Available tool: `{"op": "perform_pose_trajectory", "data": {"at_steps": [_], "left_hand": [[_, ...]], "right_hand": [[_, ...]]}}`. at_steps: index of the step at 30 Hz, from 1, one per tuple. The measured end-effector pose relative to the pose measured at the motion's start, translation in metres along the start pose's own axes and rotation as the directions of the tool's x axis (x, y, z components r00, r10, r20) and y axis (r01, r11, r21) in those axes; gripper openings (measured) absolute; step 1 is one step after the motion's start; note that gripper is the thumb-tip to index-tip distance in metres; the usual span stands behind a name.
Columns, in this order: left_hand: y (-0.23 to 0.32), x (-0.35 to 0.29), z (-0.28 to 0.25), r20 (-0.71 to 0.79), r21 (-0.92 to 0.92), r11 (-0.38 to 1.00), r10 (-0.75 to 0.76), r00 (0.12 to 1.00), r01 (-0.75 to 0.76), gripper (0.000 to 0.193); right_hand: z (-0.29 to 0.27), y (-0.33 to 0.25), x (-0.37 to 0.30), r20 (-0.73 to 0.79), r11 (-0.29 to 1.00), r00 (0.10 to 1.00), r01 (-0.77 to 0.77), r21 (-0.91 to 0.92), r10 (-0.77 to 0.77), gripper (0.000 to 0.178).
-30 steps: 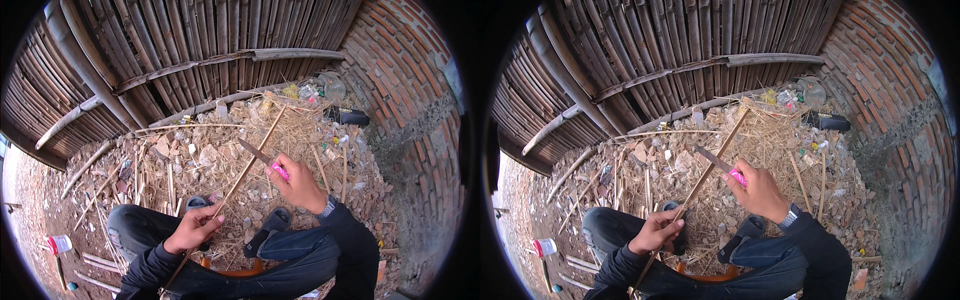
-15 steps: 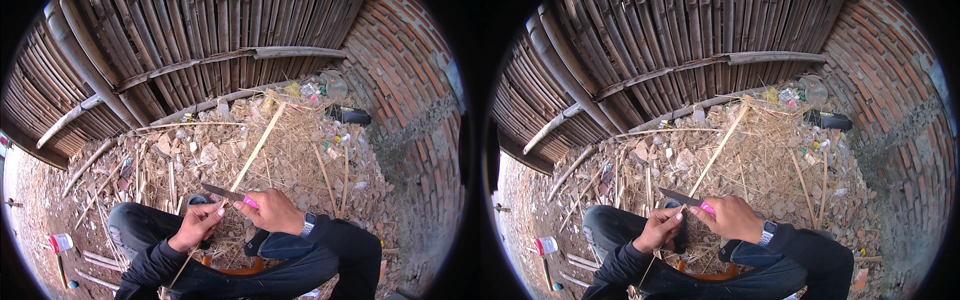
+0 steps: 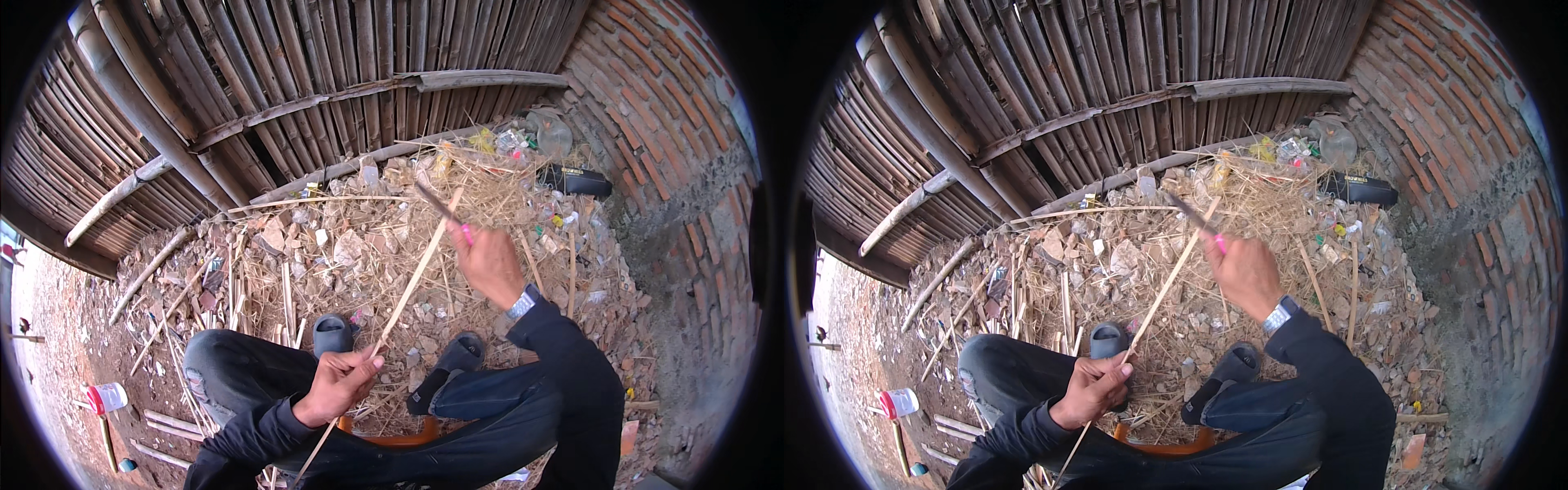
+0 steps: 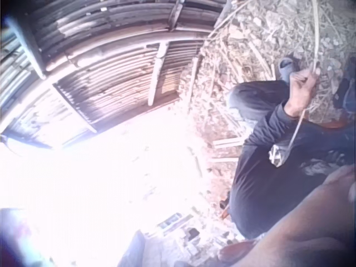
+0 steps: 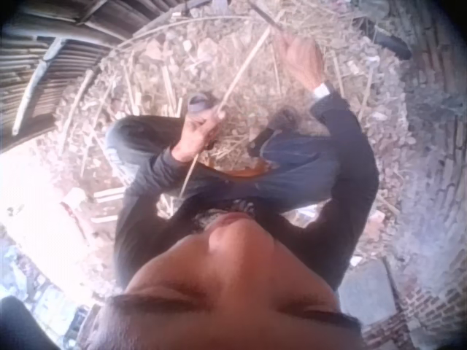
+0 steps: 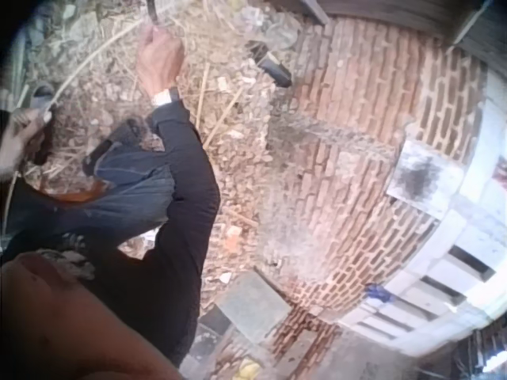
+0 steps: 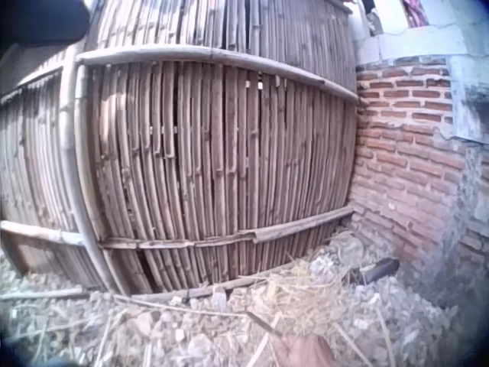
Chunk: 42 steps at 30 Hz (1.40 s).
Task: The person uses a knife to shave layers off a piece of bamboo while sitting on the ground.
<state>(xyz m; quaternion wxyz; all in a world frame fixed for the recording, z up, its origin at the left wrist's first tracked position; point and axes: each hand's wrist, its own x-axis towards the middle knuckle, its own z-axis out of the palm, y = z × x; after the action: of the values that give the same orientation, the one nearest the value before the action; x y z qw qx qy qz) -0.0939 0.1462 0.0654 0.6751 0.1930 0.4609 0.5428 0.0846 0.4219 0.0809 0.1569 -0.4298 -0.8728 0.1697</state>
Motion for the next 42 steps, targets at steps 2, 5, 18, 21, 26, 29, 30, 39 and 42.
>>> {"op": "perform_pose_trajectory", "data": {"at_steps": [2, 5, 18, 21, 26, 29, 30, 39, 42], "left_hand": [[0.003, -0.007, 0.005, 0.073, 0.098, 0.994, 0.037, 0.997, -0.044, 0.021], [0.019, 0.004, 0.003, 0.085, -0.026, 0.994, 0.107, 0.991, -0.105, 0.024], [0.028, 0.010, 0.003, 0.100, -0.112, 0.991, -0.060, 0.993, 0.071, 0.038], [0.033, 0.008, 0.008, 0.091, -0.156, 0.983, -0.087, 0.992, 0.101, 0.038], [0.034, 0.003, 0.002, 0.018, -0.182, 0.978, -0.099, 0.995, 0.101, 0.038], [0.032, 0.007, 0.001, 0.026, -0.158, 0.982, -0.098, 0.995, 0.101, 0.038], [0.030, 0.009, 0.001, 0.048, -0.145, 0.984, -0.098, 0.994, 0.104, 0.039], [0.008, 0.001, -0.009, 0.194, -0.048, 0.997, -0.052, 0.980, 0.063, 0.034], [0.026, 0.003, -0.003, 0.244, -0.090, 0.989, -0.092, 0.965, 0.117, 0.037]], "right_hand": [[-0.057, 0.062, 0.026, -0.321, 0.995, 0.945, -0.089, -0.054, 0.067, 0.066], [-0.067, 0.071, 0.017, -0.428, 0.990, 0.894, -0.102, 0.096, 0.134, 0.063], [-0.023, -0.057, -0.058, 0.202, 0.937, 0.940, 0.216, 0.274, -0.276, 0.056], [-0.010, -0.069, -0.073, 0.164, 0.911, 0.923, 0.292, 0.292, -0.348, 0.057], [-0.017, -0.038, -0.030, 0.114, 0.981, 0.984, 0.118, 0.155, -0.136, 0.055], [-0.020, -0.043, -0.033, 0.224, 0.972, 0.970, 0.046, 0.229, -0.098, 0.058], [-0.012, -0.055, -0.050, 0.165, 0.950, 0.954, 0.208, 0.231, -0.249, 0.060], [-0.040, 0.074, 0.026, -0.185, 0.990, 0.973, -0.127, 0.066, 0.138, 0.065], [-0.039, 0.080, 0.022, -0.325, 0.989, 0.939, -0.071, 0.129, 0.110, 0.061]]}}
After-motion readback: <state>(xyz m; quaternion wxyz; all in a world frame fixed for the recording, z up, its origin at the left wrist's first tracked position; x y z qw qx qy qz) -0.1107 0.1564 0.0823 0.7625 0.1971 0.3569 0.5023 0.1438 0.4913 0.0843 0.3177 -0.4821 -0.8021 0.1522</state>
